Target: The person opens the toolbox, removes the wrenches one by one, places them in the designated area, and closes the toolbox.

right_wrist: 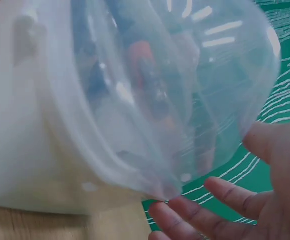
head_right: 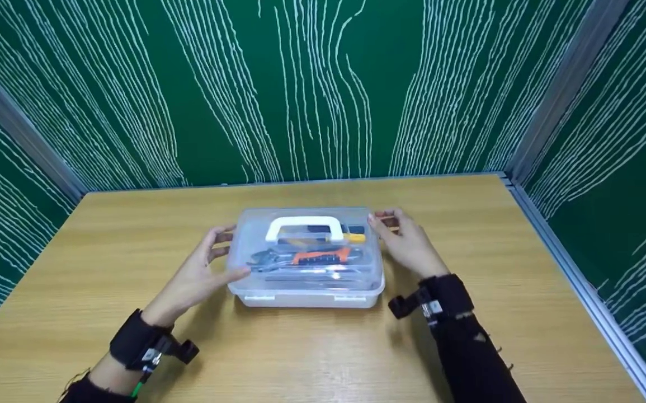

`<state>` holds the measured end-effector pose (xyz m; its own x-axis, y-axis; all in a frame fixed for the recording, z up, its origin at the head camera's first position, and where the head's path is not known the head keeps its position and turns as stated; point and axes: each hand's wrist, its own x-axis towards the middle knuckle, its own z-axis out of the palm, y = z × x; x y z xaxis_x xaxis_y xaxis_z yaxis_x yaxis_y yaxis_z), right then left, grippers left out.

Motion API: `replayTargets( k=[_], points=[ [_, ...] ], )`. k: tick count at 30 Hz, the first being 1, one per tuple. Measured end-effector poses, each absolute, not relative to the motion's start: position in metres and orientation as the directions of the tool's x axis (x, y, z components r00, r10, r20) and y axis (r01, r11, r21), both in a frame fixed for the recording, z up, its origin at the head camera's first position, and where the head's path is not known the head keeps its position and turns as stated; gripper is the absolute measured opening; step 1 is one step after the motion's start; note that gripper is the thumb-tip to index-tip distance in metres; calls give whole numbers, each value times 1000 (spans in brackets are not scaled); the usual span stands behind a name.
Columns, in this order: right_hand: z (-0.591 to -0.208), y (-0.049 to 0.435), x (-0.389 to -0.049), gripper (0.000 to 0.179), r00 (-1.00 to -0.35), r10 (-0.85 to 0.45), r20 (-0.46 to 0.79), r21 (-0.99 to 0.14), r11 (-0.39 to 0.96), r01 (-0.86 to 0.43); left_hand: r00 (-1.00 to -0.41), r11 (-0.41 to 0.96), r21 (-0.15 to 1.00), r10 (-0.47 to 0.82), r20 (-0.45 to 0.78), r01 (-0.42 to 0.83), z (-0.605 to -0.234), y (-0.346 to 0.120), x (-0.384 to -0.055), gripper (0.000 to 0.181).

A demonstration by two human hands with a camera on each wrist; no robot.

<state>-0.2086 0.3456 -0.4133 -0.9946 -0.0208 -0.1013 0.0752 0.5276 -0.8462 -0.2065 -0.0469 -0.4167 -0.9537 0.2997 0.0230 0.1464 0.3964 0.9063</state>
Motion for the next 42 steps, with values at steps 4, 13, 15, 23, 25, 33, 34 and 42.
replayTargets(
  k=[4,13,15,23,25,33,34,42],
  points=[
    [-417,343,-219,81,-995,-37,-97,-871,487,67,-955,406,903,297,15,140,-420,-46,-196,108],
    [-427,340,-232,76,-990,-65,-125,-904,418,86,-962,407,896,264,70,177,-429,-43,-185,103],
    [-430,340,-232,78,-988,-66,-138,-899,427,97,-961,414,889,261,92,197,-430,-43,-184,100],
    [-434,341,-232,81,-988,-63,-139,-893,440,97,-959,435,875,265,104,215,-431,-43,-184,93],
    [-434,342,-230,80,-989,-59,-138,-894,438,98,-959,432,878,269,93,207,-430,-43,-185,92],
    [-436,345,-215,77,-994,-58,-88,-892,449,53,-949,419,879,299,104,228,-431,-45,-191,88],
    [-436,345,-213,76,-995,-56,-86,-893,448,52,-947,418,878,304,106,233,-431,-45,-192,87],
    [-436,348,-193,81,-996,-16,-82,-869,491,64,-939,413,878,327,105,242,-430,-45,-201,80]
  ],
)
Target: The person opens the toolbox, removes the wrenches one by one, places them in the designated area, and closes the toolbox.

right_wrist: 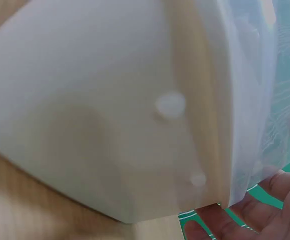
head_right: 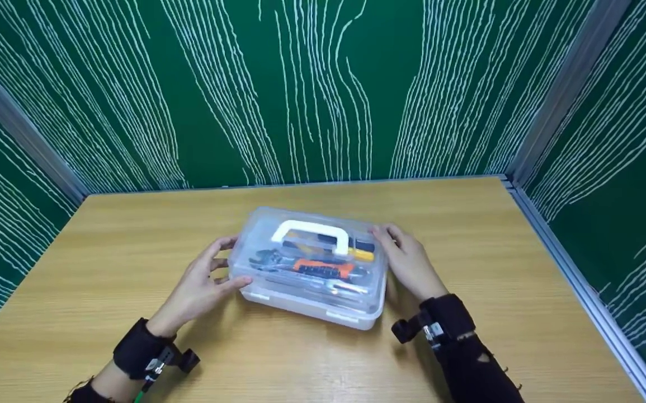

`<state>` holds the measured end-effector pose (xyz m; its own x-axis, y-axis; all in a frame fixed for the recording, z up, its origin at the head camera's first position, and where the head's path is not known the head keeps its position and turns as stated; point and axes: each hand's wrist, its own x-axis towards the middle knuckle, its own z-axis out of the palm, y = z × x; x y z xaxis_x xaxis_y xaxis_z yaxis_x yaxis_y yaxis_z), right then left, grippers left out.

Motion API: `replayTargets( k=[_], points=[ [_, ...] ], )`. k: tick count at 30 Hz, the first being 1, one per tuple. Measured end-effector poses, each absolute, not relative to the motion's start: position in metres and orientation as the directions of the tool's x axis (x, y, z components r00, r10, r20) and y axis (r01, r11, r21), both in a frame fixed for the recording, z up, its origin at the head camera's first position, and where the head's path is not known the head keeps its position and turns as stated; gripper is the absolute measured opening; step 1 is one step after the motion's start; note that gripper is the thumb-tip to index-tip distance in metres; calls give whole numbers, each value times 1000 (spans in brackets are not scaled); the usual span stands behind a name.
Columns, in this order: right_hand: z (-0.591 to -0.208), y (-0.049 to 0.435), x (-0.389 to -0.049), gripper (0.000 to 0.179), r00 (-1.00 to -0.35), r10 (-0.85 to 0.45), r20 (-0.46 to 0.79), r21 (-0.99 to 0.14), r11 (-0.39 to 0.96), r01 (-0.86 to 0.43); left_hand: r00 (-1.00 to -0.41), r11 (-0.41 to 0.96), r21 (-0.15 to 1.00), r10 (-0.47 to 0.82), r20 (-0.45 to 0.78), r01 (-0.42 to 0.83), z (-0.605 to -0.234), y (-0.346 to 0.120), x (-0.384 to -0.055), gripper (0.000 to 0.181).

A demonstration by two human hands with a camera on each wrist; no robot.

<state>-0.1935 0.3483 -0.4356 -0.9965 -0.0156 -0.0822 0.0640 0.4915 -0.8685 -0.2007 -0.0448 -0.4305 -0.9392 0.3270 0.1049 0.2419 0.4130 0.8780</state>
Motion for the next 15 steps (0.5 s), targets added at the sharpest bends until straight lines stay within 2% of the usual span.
replayTargets(
  k=[4,10,15],
  points=[
    [-436,350,-185,75,-998,-8,-58,-858,512,45,-938,396,886,328,110,243,-430,-46,-205,72],
    [-435,356,-169,53,-1000,-19,-8,-818,576,-4,-932,358,901,343,118,246,-432,-48,-215,65],
    [-433,362,-154,39,-999,-43,-10,-825,564,-16,-925,362,896,361,119,257,-433,-44,-226,60]
  ],
)
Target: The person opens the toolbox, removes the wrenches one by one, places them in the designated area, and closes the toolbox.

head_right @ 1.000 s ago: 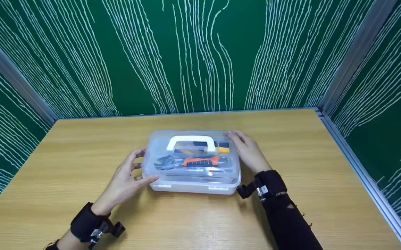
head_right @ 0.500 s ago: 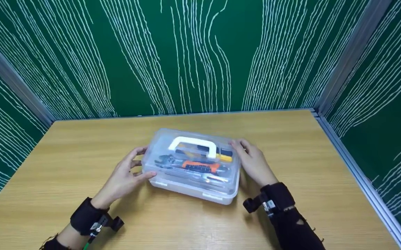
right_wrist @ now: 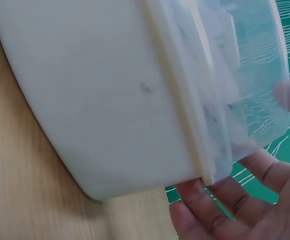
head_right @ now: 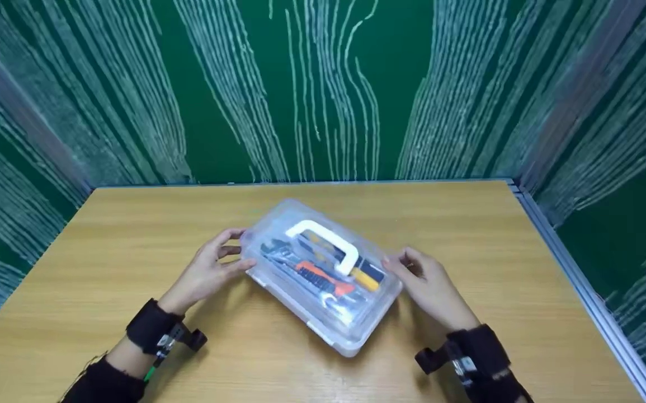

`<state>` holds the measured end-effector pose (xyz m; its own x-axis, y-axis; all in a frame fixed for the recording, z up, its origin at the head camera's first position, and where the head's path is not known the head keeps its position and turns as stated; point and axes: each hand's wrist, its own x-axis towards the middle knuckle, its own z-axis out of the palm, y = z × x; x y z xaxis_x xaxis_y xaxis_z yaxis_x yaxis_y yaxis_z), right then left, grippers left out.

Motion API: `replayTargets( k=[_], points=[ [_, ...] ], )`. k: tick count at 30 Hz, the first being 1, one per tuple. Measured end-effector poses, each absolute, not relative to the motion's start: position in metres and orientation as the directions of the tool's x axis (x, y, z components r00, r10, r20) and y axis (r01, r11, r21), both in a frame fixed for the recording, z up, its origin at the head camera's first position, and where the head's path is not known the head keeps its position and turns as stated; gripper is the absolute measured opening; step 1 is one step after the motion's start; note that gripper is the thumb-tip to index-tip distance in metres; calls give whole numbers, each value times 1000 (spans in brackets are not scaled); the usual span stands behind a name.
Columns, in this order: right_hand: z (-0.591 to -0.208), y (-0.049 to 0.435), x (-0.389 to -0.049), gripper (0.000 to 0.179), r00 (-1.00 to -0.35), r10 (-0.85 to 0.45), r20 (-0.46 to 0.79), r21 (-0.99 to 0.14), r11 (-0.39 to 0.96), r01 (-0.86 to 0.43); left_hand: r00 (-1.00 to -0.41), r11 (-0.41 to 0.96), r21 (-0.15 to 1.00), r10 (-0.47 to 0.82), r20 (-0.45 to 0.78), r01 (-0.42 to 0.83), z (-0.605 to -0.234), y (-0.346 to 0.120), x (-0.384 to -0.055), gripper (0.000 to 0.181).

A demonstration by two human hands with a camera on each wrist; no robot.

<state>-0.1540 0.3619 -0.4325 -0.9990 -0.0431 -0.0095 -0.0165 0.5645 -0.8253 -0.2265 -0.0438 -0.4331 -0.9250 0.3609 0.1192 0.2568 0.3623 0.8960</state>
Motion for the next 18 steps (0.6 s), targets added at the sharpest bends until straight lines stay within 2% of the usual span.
replayTargets(
  k=[8,18],
  points=[
    [-433,357,-129,29,-997,-72,5,-829,558,-44,-929,361,910,364,66,205,-432,-39,-239,57],
    [-429,342,-110,26,-994,-75,-79,-777,630,14,-915,354,904,392,91,241,-432,-41,-248,46]
  ],
)
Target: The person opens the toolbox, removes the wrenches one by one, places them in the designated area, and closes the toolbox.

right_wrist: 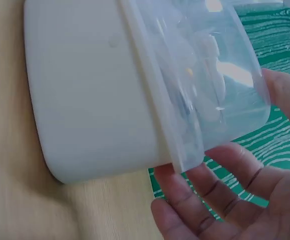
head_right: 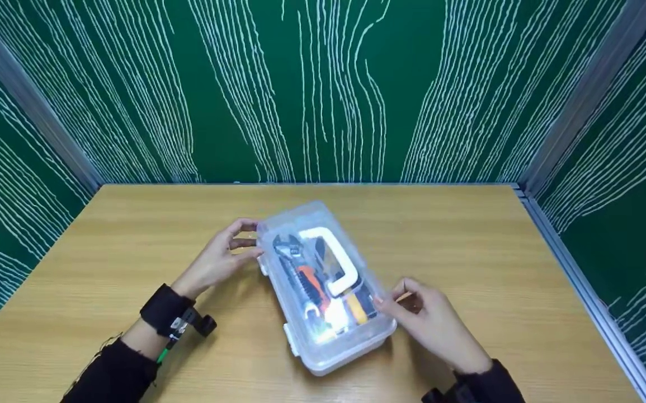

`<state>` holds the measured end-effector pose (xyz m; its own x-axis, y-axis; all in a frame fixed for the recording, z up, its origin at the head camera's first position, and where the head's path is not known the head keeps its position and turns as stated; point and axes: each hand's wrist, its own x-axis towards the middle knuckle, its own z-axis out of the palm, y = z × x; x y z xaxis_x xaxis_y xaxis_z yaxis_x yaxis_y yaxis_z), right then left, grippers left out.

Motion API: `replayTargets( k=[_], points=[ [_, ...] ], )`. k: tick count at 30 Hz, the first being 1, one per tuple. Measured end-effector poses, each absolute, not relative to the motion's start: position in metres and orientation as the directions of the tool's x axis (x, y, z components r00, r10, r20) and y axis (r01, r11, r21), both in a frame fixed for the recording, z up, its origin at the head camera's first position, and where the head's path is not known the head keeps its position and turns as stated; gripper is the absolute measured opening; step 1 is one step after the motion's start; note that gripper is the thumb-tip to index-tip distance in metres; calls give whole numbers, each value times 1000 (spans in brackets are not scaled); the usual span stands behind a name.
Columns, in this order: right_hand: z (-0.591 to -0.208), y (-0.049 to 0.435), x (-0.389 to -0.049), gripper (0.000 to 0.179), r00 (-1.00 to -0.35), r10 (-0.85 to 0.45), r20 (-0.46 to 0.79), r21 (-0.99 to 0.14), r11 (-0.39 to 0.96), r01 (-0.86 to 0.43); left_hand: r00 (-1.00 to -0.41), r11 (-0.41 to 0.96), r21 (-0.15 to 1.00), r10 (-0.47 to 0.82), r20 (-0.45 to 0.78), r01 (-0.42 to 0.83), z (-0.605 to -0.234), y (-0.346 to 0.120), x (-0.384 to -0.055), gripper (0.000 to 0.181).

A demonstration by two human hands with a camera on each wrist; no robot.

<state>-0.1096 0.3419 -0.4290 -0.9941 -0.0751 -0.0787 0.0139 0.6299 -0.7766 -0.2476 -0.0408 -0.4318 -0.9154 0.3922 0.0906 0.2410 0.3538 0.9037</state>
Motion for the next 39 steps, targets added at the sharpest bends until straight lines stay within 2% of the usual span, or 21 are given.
replayTargets(
  k=[5,15,22,29,35,39],
  points=[
    [-430,333,-98,29,-982,-82,-172,-786,612,87,-909,358,901,409,85,246,-435,-40,-249,45],
    [-431,319,-85,29,-950,-218,-221,-824,563,63,-893,311,921,443,76,233,-443,-44,-248,35],
    [-428,311,-79,38,-930,-182,-318,-798,581,160,-891,323,922,452,47,212,-439,-37,-251,43],
    [-425,302,-74,35,-934,-192,-301,-813,564,146,-887,329,922,461,33,205,-435,-32,-257,50],
    [-421,292,-74,45,-916,-127,-380,-781,575,244,-884,327,919,466,47,221,-434,-28,-262,49],
    [-419,288,-75,46,-915,-120,-385,-781,571,253,-887,317,919,458,67,233,-435,-27,-265,46]
  ],
)
